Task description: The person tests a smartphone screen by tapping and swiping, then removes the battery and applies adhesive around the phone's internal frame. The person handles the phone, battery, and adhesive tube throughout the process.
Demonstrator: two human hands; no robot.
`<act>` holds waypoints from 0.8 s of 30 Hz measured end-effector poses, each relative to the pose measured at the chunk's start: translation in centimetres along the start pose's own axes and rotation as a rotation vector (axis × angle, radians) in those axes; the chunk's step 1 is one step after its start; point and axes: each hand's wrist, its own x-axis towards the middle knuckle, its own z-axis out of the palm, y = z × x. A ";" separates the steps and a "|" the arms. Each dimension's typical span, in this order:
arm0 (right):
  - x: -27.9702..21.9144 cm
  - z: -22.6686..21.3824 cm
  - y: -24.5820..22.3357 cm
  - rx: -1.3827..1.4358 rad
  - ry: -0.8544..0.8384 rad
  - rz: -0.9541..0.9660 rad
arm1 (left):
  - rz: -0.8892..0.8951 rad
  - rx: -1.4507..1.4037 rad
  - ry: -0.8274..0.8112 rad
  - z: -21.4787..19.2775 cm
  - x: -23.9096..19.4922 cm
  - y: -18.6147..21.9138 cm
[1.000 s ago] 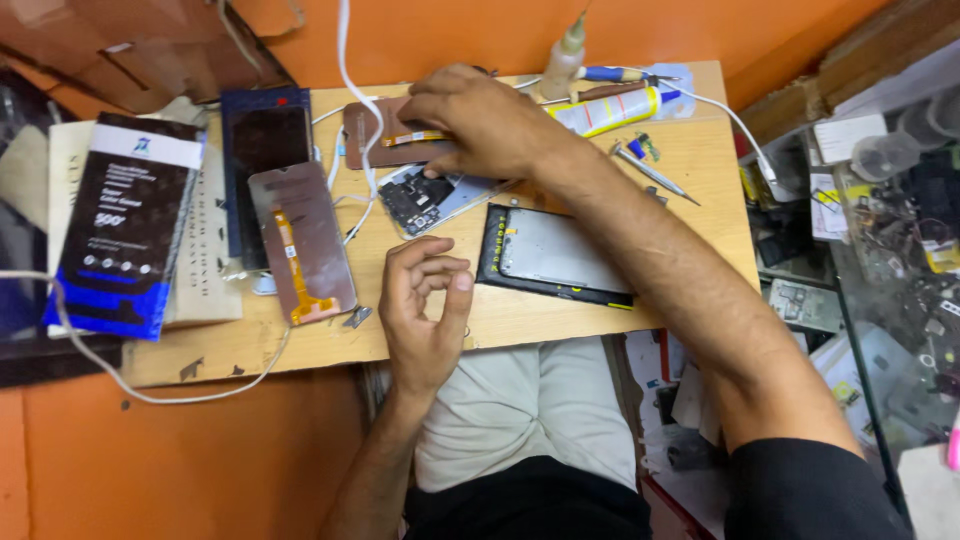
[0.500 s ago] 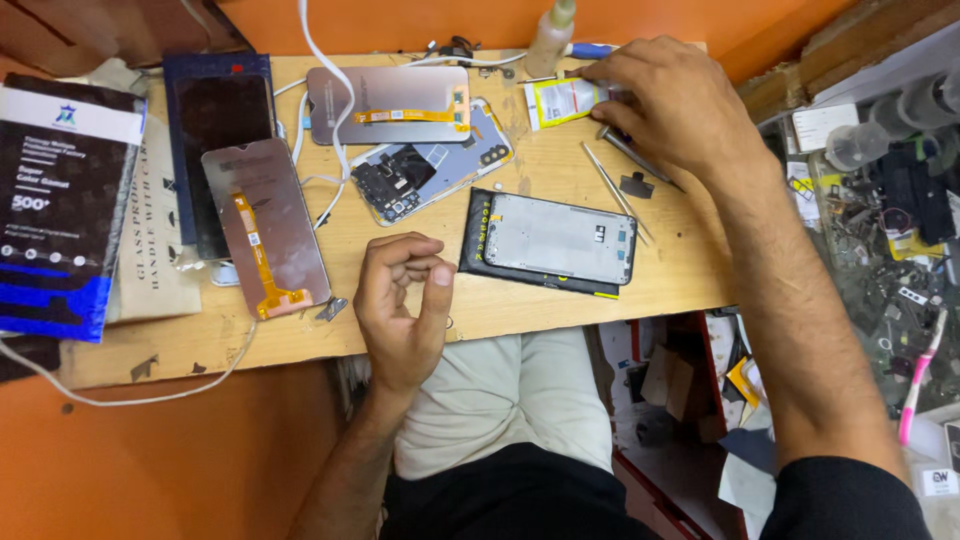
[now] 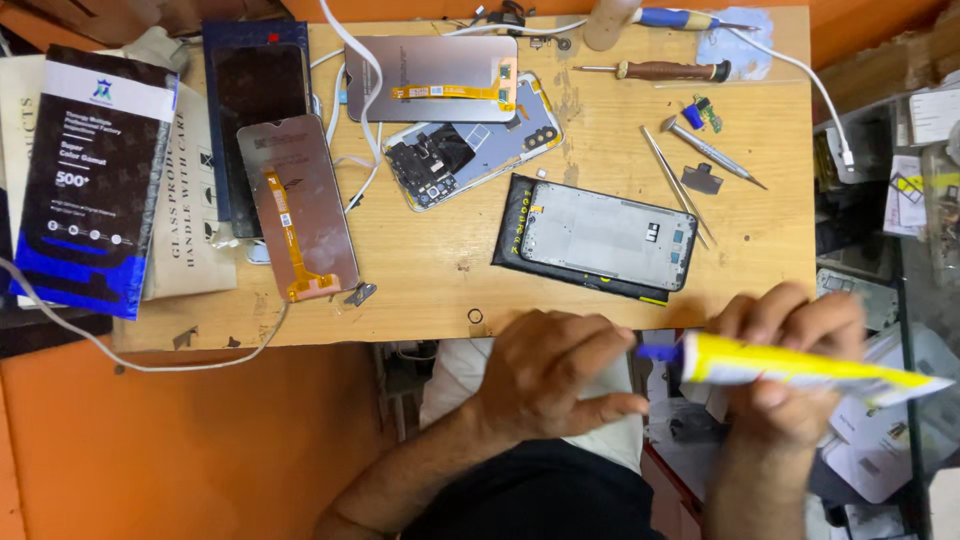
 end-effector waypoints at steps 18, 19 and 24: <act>-7.2 1.1 0.5 0.136 -0.066 0.241 | -0.154 -0.285 -0.113 0.8 -2.0 1.7; -6.8 1.1 0.4 0.041 -0.115 0.218 | -0.232 -0.308 -0.161 0.7 -1.7 1.9; -5.1 -0.3 -1.6 -0.378 -0.392 0.086 | -0.971 -0.694 -0.566 -0.9 -1.1 2.5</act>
